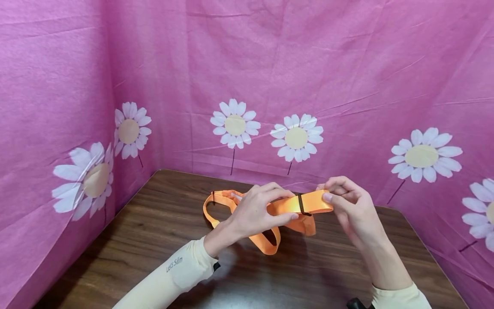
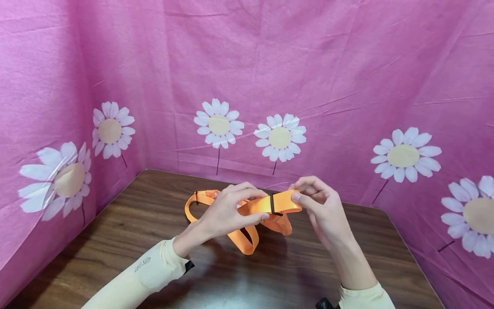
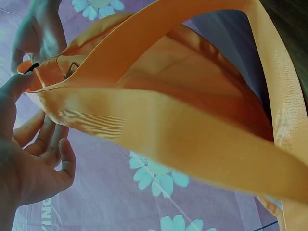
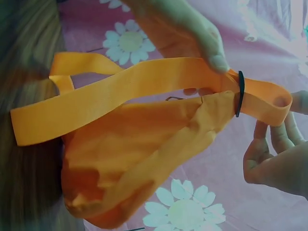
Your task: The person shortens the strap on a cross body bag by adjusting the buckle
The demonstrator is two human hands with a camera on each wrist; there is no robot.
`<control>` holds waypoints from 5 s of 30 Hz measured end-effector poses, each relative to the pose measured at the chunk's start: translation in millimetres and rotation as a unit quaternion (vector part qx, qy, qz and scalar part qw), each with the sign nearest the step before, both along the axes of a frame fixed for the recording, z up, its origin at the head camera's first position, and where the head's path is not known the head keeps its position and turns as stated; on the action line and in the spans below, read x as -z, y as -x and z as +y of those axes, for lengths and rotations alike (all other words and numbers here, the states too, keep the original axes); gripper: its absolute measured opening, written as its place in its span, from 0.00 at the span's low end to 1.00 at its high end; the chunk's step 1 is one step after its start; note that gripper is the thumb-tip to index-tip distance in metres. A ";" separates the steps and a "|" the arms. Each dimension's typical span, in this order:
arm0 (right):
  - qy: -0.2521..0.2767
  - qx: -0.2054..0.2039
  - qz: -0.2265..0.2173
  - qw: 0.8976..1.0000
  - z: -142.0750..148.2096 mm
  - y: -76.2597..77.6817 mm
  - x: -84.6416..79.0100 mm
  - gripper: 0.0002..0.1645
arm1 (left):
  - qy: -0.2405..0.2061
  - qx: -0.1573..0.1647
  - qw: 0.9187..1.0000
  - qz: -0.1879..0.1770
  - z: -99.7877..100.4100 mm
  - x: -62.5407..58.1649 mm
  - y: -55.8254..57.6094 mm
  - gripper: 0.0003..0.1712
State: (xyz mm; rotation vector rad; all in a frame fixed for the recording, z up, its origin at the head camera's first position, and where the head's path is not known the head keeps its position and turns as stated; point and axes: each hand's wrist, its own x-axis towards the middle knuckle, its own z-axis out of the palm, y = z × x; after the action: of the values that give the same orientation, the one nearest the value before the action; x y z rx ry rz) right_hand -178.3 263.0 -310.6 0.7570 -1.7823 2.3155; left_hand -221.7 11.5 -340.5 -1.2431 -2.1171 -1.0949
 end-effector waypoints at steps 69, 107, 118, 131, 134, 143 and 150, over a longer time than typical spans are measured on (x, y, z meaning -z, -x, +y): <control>-0.367 0.208 0.098 0.901 -0.7 -18.4 -11.0 0.11 | 0.055 -0.012 0.998 0.034 -6.0 -4.8 -4.5 0.23; -0.182 0.107 0.029 0.977 21.6 15.6 16.1 0.25 | -0.103 -0.005 0.995 0.008 -22.4 -15.8 13.5 0.23; -0.238 0.127 0.038 0.962 -20.8 17.0 34.1 0.33 | -0.087 0.037 0.995 -0.023 -16.6 -14.3 8.3 0.23; -0.152 0.176 0.124 0.965 -9.3 5.8 15.9 0.32 | -0.083 0.086 0.993 -0.027 -21.3 -13.5 15.3 0.22; -0.074 0.174 0.152 0.970 -7.6 5.0 10.4 0.31 | -0.081 0.091 0.992 -0.021 -23.6 -13.7 18.0 0.22; 0.088 0.159 0.204 0.962 14.9 6.4 -4.9 0.28 | -0.082 0.067 0.994 -0.016 -37.6 -20.9 26.4 0.20; 0.156 0.203 0.189 0.948 36.0 13.2 -10.5 0.23 | -0.088 0.042 0.995 -0.027 -45.9 -25.9 28.3 0.20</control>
State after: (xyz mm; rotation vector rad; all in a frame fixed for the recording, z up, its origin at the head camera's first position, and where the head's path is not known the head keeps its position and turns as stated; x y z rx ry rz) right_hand -191.5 299.0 -300.1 0.6500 -1.2314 1.9511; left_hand -250.0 -34.4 -314.6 -1.2406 -1.9742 -1.3347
